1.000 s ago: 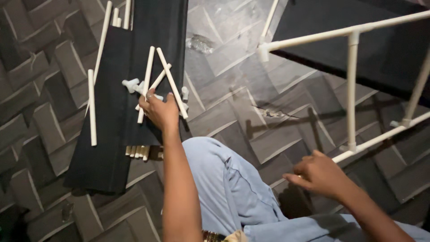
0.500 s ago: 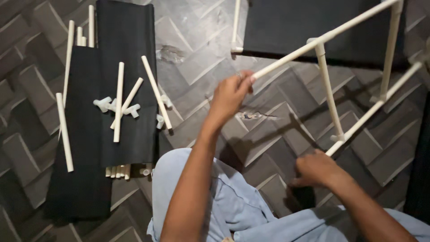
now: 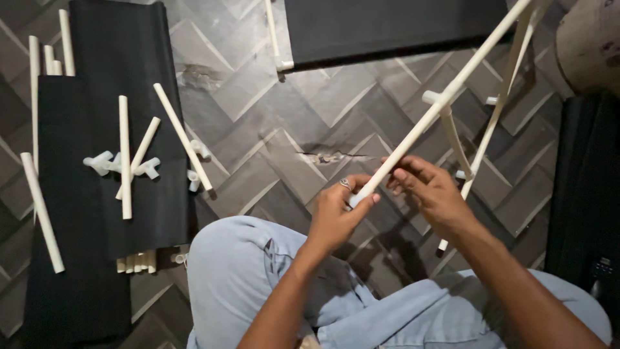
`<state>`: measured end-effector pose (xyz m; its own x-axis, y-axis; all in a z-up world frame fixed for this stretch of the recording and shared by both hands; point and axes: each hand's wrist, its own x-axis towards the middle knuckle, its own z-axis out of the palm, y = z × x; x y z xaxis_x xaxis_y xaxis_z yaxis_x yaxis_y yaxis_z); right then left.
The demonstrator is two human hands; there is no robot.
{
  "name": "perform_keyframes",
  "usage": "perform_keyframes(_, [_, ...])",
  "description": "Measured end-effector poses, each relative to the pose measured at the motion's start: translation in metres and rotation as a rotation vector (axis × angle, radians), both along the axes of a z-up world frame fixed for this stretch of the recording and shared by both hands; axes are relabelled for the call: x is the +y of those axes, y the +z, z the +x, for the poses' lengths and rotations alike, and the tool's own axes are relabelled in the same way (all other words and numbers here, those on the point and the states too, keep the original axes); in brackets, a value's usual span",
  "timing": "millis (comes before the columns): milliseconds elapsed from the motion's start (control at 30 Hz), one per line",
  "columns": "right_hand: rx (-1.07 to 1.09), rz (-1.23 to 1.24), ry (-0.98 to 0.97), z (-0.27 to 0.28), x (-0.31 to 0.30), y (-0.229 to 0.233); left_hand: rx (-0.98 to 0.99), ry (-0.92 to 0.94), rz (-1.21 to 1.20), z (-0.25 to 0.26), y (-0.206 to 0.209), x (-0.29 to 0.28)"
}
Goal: The person assembles a small folding chair by connecting white plastic rods and joints to a black fabric seat. They insert rods into joints, attach the seat to the frame, and secure the structure.
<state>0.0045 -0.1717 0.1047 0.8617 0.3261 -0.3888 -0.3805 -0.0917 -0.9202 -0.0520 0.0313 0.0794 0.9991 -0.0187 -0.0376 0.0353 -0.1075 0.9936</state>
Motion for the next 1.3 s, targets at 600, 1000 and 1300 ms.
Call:
perform_keyframes(600, [0.043,0.230,-0.164,-0.005,0.002,0.004,0.190,-0.145,-1.374,-0.017,-0.039,-0.042])
perform_keyframes(1000, [0.038,0.235,-0.177,-0.009,0.009,-0.006,0.528,0.120,-1.580,-0.023,-0.003,-0.045])
perform_keyframes(1300, [0.074,0.196,-0.146,-0.011,0.013,0.002,0.642,0.170,-1.348,-0.020,0.003,-0.035])
